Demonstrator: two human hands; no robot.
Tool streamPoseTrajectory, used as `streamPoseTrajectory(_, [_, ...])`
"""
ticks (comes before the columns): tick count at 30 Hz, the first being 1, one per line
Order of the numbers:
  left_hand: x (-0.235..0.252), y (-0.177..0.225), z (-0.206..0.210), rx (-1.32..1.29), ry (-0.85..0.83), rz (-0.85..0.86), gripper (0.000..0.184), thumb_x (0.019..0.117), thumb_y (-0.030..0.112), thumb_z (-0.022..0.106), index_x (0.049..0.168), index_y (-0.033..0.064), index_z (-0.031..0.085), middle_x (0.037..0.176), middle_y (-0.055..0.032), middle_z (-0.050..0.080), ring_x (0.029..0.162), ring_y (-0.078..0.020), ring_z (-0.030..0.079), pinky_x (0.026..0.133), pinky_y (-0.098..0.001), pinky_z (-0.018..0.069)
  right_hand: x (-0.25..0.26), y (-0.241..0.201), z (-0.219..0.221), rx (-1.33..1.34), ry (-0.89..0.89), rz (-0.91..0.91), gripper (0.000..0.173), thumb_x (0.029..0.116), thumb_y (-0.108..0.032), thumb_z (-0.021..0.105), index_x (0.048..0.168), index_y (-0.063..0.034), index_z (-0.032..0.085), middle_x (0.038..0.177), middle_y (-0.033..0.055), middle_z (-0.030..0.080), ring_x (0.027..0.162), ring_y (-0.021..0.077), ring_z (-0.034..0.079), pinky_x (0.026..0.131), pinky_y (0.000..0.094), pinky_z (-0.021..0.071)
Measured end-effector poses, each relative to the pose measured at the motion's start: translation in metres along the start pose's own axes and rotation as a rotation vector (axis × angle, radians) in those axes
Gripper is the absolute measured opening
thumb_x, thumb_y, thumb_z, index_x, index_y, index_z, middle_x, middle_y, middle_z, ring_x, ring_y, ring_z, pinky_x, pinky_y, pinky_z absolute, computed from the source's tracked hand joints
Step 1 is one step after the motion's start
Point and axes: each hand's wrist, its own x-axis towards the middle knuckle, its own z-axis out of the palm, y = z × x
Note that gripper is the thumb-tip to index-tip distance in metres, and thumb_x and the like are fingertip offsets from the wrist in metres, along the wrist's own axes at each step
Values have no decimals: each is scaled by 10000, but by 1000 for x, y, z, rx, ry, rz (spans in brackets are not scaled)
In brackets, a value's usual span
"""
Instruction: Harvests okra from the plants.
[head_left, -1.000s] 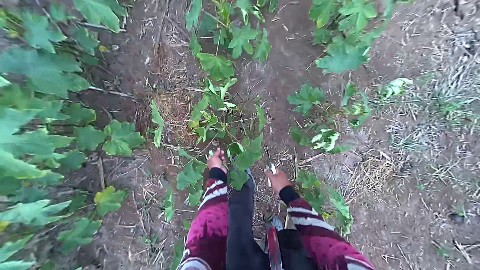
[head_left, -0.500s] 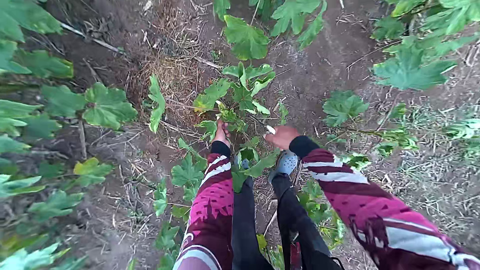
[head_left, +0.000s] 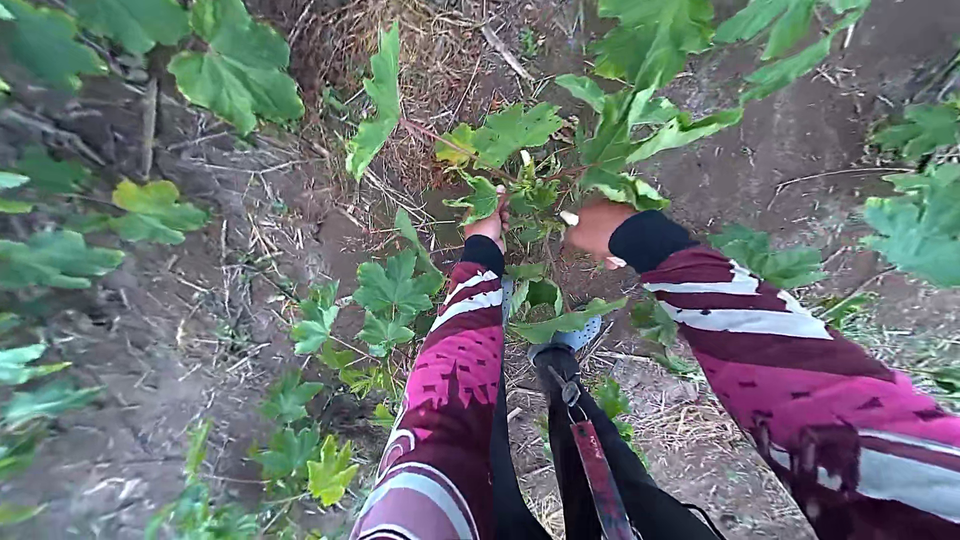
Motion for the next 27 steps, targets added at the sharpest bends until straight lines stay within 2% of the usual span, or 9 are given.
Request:
streamPoseTrajectory(3, [-1,0,-4,-34,-10,-37,233,1018,219,658,1173,48,623,884,-53,663,597,-69,556,495,-204,456,11,-9,-1,-7,4,50,482,1054,-394,559,1015,78,649,833,224,646,640,305,648,638,496,569])
streamPoseTrajectory(6, [2,-4,-8,-54,10,-39,212,1034,215,632,1149,38,623,869,-51,662,596,-74,569,492,-207,468,12,-18,-4,1,-22,82,502,1064,-410,549,1051,86,623,825,229,635,624,304,637,615,485,564])
streamPoseTrajectory(10, [5,-4,-13,-2,-9,-45,245,1041,221,623,1193,29,614,905,-63,647,641,-93,569,533,-226,473,12,-19,-3,10,-23,111,491,1069,-412,532,1095,72,609,829,231,645,611,305,649,600,479,571])
streamPoseTrajectory(13, [5,-5,-13,-18,-25,-29,191,1037,139,610,1187,20,603,890,-77,642,637,-105,577,520,-233,480,12,-23,-2,6,4,123,514,1063,-437,535,1059,68,632,798,218,653,588,288,630,584,462,551])
streamPoseTrajectory(16, [3,-5,-13,-24,-17,-53,171,1032,145,621,1153,24,617,859,-71,640,630,-110,582,516,-236,482,12,-32,-3,-14,21,126,521,1072,-443,517,1063,68,623,822,219,642,604,280,637,593,461,563])
streamPoseTrajectory(19, [0,-3,-14,-6,-23,-61,175,1029,144,624,1162,30,620,877,-65,642,638,-104,578,530,-229,484,16,-37,2,-96,85,83,530,1070,-421,516,987,88,642,861,247,654,685,332,665,671,529,560])
streamPoseTrajectory(21, [-2,-3,-15,-12,-29,-55,191,1033,134,615,1191,27,616,907,-73,656,646,-102,586,539,-228,493,23,-37,8,-106,120,51,523,1067,-392,537,994,114,642,929,291,655,770,385,682,741,581,557])
streamPoseTrajectory(24, [-3,-4,-15,-31,-28,-50,199,1035,128,613,1207,29,606,916,-81,653,659,-108,594,539,-232,496,24,-42,11,-131,121,54,518,1073,-391,527,1010,112,636,931,279,646,765,369,680,731,554,565])
streamPoseTrajectory(27, [-2,-8,-16,-70,-44,-21,197,1040,77,581,1231,29,588,934,-97,643,667,-124,591,546,-240,495,8,-52,7,-210,119,34,535,1083,-378,511,1050,140,641,1076,332,646,984,442,676,866,615,520])
